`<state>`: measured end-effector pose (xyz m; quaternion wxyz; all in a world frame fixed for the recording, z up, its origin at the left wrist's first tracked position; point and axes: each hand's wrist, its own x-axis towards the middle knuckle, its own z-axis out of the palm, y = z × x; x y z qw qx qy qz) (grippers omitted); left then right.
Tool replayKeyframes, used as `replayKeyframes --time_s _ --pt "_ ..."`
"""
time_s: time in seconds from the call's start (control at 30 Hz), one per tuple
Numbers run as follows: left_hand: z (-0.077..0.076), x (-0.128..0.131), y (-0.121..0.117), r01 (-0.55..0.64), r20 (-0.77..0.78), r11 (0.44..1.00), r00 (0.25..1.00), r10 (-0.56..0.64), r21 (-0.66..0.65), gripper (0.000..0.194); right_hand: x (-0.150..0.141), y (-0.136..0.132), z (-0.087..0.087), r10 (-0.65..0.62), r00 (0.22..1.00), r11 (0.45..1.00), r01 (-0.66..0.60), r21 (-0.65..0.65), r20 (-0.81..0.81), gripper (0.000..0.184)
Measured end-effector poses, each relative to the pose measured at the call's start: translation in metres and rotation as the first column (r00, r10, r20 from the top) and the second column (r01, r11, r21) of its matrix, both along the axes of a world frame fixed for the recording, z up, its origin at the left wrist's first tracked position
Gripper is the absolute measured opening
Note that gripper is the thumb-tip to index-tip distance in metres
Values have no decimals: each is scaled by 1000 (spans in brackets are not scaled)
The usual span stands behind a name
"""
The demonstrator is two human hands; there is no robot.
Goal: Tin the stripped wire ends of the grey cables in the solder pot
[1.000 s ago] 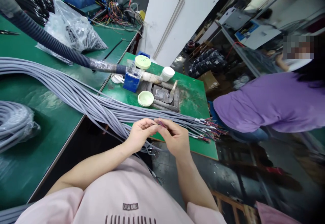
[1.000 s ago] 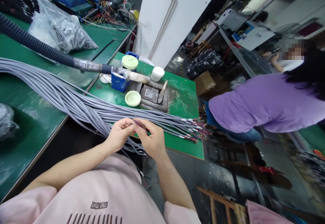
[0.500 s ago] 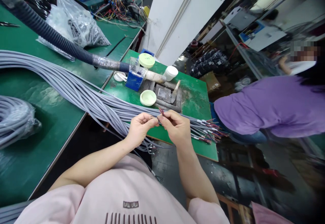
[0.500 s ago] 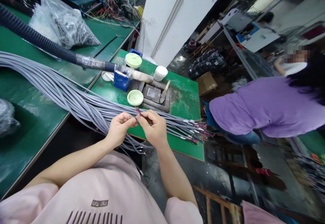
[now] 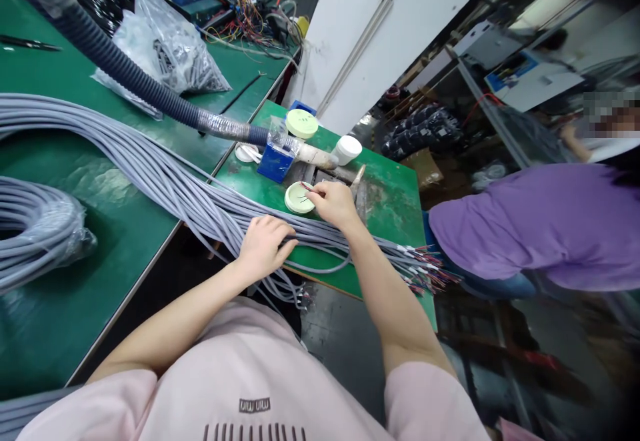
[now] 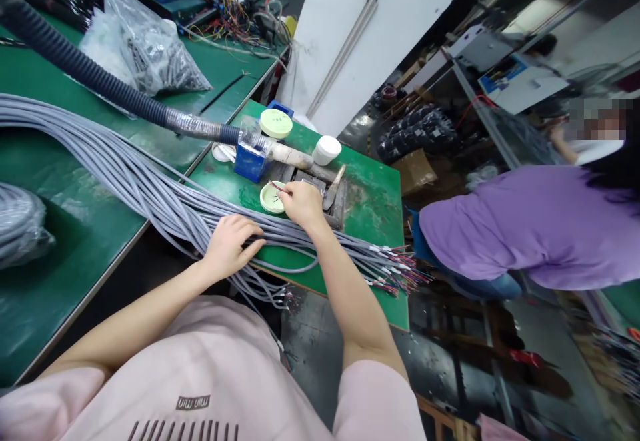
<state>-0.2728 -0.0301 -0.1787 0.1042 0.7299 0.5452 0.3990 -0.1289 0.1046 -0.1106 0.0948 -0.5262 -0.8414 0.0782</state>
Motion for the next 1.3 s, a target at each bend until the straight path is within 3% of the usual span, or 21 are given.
replayKeyframes --time_s 0.13,0.33,0.53,0.7,0.77,1.0,1.3 --pt "-6 6 1 21 -112 998 994 -15 53 21 -11 11 -8 -12 985 999 18 -33 174 24" --pt "-5 8 1 17 -67 998 998 -13 57 21 -15 15 -15 -10 959 999 20 -35 284 27" --pt "-8 6 1 26 35 992 999 -31 125 19 -3 16 -3 -2 971 1000 2 2 241 27" --pt "-9 6 2 -1 25 974 1000 -4 226 18 31 33 9 -178 970 984 172 50 167 28" --pt "-7 6 2 -10 23 976 1000 5 220 11 44 43 5 -244 953 970 237 59 181 27" --pt "-6 7 1 -16 5 983 1000 15 182 24 61 66 -22 -335 908 941 334 47 252 26" --pt "-7 7 2 -17 -13 981 1000 20 192 24 62 75 -32 -355 892 932 359 40 279 26"
